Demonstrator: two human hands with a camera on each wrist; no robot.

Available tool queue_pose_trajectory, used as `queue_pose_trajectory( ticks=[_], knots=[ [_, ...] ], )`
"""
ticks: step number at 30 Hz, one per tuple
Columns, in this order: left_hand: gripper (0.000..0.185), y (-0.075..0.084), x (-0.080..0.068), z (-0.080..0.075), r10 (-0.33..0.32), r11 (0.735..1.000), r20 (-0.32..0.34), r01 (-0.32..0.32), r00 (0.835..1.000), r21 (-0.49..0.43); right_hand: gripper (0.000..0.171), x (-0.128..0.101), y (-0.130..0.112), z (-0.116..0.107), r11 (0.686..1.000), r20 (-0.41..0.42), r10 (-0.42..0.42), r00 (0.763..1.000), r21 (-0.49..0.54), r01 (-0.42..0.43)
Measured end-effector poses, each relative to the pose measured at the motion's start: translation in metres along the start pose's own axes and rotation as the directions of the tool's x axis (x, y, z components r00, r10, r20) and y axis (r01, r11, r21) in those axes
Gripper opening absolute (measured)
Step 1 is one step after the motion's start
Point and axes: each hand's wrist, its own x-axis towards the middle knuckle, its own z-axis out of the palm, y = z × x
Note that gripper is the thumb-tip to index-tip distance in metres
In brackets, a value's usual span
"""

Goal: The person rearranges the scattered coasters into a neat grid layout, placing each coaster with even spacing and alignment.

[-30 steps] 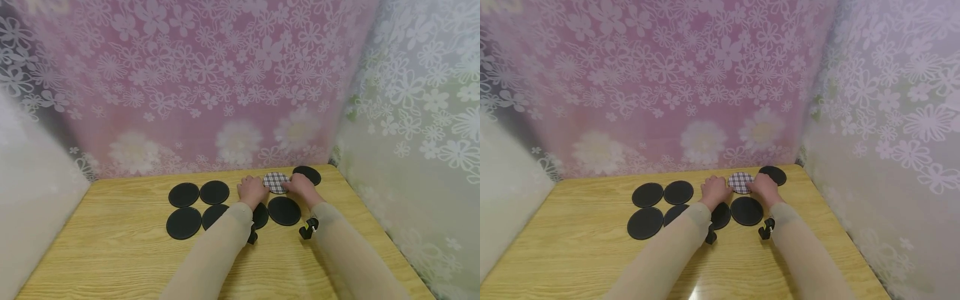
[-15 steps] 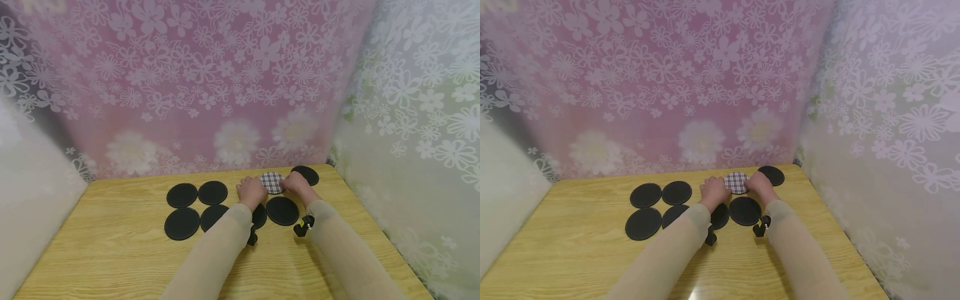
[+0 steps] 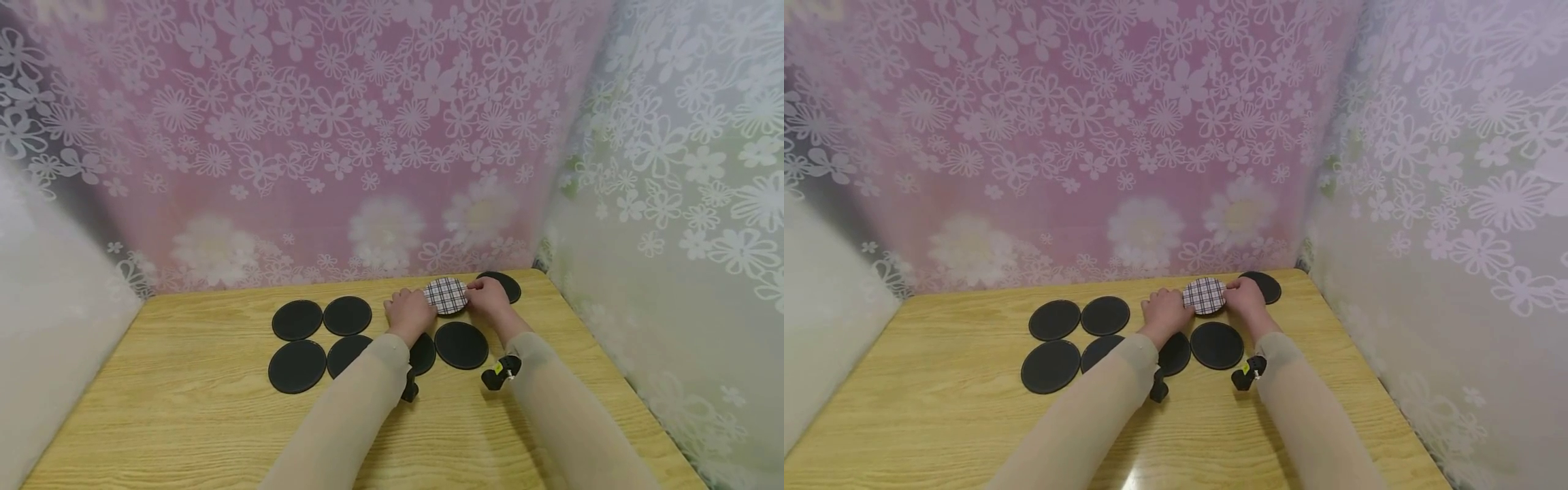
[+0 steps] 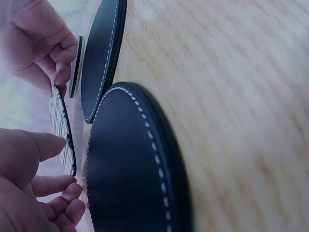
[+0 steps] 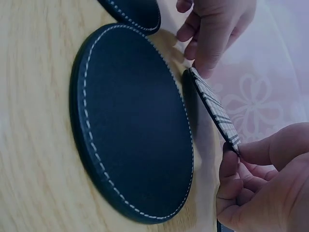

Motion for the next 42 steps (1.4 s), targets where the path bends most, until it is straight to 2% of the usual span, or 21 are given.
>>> queue_pose_trajectory(
  ticks=[4, 8, 19, 24, 30, 36, 42],
  knots=[
    [0.037, -0.003, -0.002, -0.003, -0.004, 1.0, -0.038, 0.004, 0.999, -0.004, 0.035, 0.0, -0.001, 0.002, 0.994, 0.019, 0.0, 1.0, 0.107, -0.002],
    [0.039, -0.007, -0.005, -0.009, -0.005, 1.0, -0.083, 0.005, 0.997, -0.004, 0.037, -0.003, -0.003, 0.003, 0.985, 0.024, -0.007, 1.0, 0.171, 0.003],
    [0.022, -0.025, -0.015, -0.027, -0.016, 0.994, -0.181, -0.004, 0.983, -0.11, 0.044, -0.018, -0.018, 0.012, 0.975, 0.038, -0.019, 0.999, 0.22, 0.01],
    [0.03, -0.037, -0.017, -0.029, -0.016, 0.993, -0.219, -0.011, 0.976, -0.12, 0.043, -0.02, -0.024, 0.017, 0.969, 0.049, -0.019, 0.999, 0.247, 0.006],
    [0.034, -0.049, -0.022, -0.035, -0.004, 0.992, -0.239, -0.026, 0.971, -0.125, 0.041, -0.02, -0.029, 0.025, 0.967, 0.057, -0.034, 0.998, 0.253, 0.018],
    [0.033, -0.063, -0.029, -0.04, 0.006, 0.984, -0.247, -0.05, 0.969, -0.173, 0.041, -0.024, -0.033, 0.035, 0.965, 0.077, -0.05, 0.996, 0.26, 0.029],
    [0.033, -0.076, -0.032, -0.042, -0.021, 0.979, -0.235, -0.027, 0.972, -0.201, 0.038, -0.025, -0.036, 0.048, 0.966, 0.084, -0.052, 0.995, 0.255, 0.029]
  ],
)
